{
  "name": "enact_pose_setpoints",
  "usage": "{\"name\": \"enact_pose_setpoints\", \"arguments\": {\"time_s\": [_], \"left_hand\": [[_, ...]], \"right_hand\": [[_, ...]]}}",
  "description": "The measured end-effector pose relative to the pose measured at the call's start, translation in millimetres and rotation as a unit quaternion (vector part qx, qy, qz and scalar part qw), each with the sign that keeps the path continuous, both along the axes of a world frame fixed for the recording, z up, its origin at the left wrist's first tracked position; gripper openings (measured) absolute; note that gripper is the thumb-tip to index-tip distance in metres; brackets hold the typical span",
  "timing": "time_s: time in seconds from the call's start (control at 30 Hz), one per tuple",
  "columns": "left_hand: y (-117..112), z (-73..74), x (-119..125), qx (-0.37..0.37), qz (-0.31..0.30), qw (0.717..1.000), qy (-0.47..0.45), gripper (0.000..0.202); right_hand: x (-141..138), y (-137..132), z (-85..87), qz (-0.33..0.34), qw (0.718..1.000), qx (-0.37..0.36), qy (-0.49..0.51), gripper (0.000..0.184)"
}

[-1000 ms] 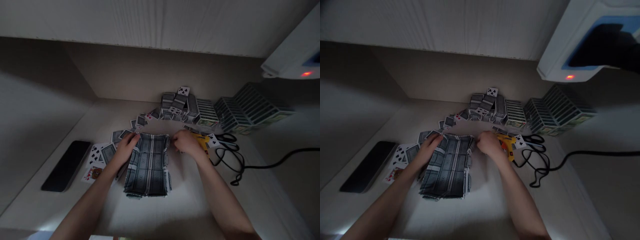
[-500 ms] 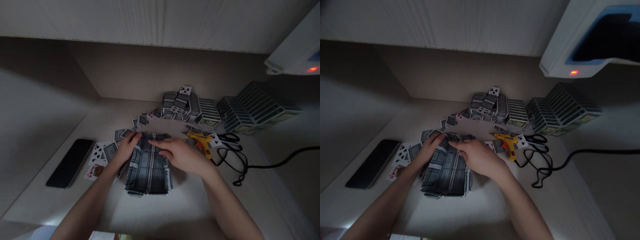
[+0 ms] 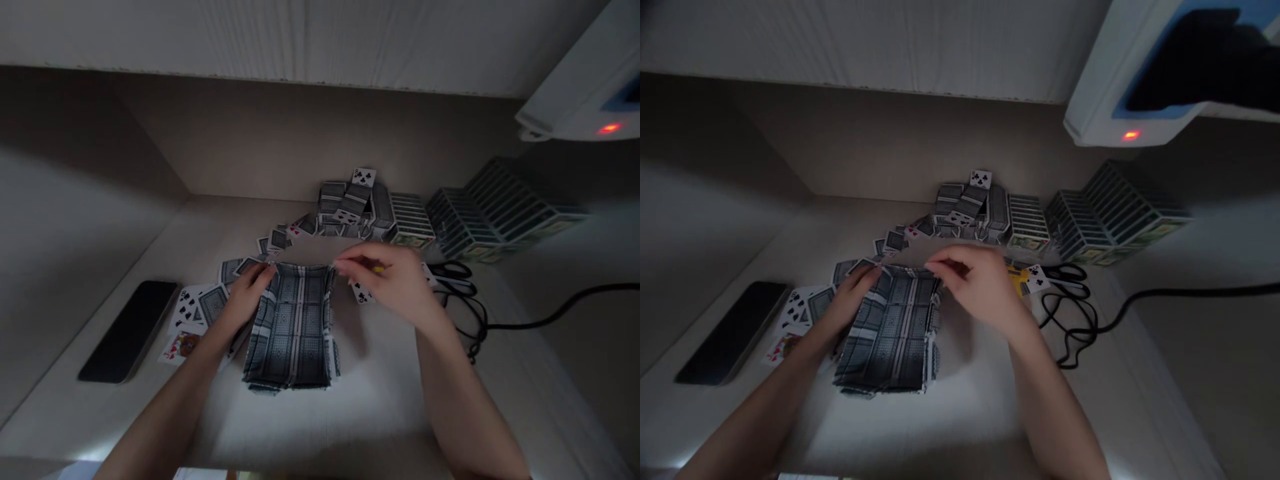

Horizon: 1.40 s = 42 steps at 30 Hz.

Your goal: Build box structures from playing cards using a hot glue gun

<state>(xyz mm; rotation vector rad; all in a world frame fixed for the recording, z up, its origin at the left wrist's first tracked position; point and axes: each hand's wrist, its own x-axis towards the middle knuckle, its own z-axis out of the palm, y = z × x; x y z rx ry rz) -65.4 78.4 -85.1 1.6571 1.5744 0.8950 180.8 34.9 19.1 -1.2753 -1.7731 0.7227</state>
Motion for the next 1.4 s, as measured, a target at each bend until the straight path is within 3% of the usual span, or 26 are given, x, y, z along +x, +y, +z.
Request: {"name": "enact_pose_setpoints", "arguments": {"time_s": [0.1, 0.17, 0.37, 0.53, 0.77, 0.97, 1.07, 1.17, 1.27, 1.33, 1.4], "left_hand": [[2, -2.3, 0, 0.008, 0.0, 1.0, 0.005, 0.044], [2, -0.9, -1, 0.019, 0.003, 1.0, 0.011, 0.044], [-17, 28.2, 1, 0.185, 0.012, 0.982, 0.026, 0.026], [-42, 50.6, 12, 0.225, -0.076, 0.969, 0.07, 0.025], [-51, 47.7, 21, 0.258, -0.06, 0.962, 0.06, 0.019], [-49, 47.4, 18, 0.295, -0.114, 0.948, 0.025, 0.002], [-49, 46.7, 16, 0.285, -0.12, 0.951, 0.025, 0.006], [-47, 46.4, 11, 0.275, -0.104, 0.955, 0.02, 0.009], [-42, 47.0, 6, 0.265, -0.114, 0.957, 0.001, 0.017], [-39, 47.3, 2, 0.268, -0.152, 0.951, 0.006, 0.024], [-35, 46.8, 0, 0.288, -0.19, 0.939, 0.022, 0.023]], "right_hand": [[-13, -1, -6.2, 0.121, 0.991, -0.035, -0.054, 0.026], [-19, 1, -12.8, 0.154, 0.983, -0.057, -0.079, 0.035], [-22, 10, -28.2, 0.117, 0.974, -0.182, 0.061, 0.02], [-33, 8, -25.8, 0.143, 0.948, -0.245, 0.145, 0.016], [-50, 4, -27.1, 0.124, 0.94, -0.259, 0.185, 0.004], [-47, 7, -30.3, 0.118, 0.942, -0.264, 0.168, 0.011], [-36, 11, -28.0, 0.102, 0.949, -0.253, 0.156, 0.016], [-10, 19, -24.5, 0.064, 0.97, -0.214, 0.098, 0.018], [20, 25, -23.5, 0.009, 0.984, -0.16, -0.081, 0.018], [31, 26, -25.5, 0.015, 0.951, -0.172, -0.255, 0.015], [31, 26, -29.8, 0.05, 0.909, -0.197, -0.365, 0.015]]}}
